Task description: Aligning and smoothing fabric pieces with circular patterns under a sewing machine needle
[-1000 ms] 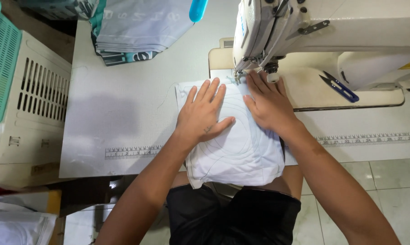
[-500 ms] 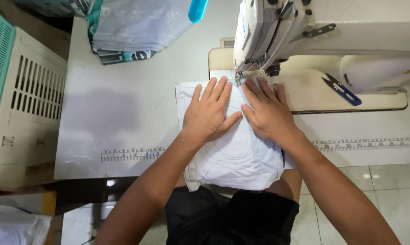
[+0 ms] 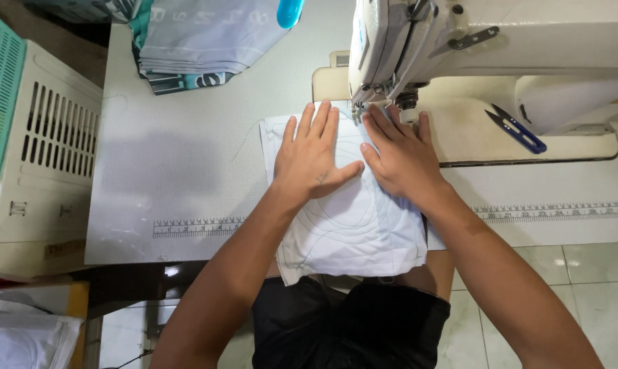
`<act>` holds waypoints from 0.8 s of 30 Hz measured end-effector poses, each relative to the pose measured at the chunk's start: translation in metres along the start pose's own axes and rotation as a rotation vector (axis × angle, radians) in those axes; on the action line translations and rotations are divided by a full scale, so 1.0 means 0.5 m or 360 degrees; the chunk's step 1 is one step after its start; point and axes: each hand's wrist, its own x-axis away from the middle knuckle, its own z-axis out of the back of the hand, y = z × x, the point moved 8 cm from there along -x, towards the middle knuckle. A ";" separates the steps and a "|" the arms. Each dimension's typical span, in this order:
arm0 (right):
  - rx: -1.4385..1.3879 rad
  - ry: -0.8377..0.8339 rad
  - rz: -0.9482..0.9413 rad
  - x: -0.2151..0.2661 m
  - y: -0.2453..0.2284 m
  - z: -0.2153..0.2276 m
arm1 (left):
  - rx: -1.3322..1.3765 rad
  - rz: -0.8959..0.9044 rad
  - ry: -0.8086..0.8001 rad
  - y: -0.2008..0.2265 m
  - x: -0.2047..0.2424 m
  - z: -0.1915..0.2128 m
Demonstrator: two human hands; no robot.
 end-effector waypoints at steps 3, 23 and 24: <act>0.0014 0.0025 0.0015 -0.006 0.014 -0.012 | -0.0025 0.0015 -0.0040 0.000 -0.009 -0.006; -0.0041 -0.0020 -0.0029 -0.027 -0.005 -0.001 | -0.0090 0.0026 -0.0016 -0.023 -0.021 0.005; -0.0040 -0.0014 -0.0032 -0.026 -0.007 0.003 | -0.0093 0.0020 -0.0012 -0.021 -0.019 0.007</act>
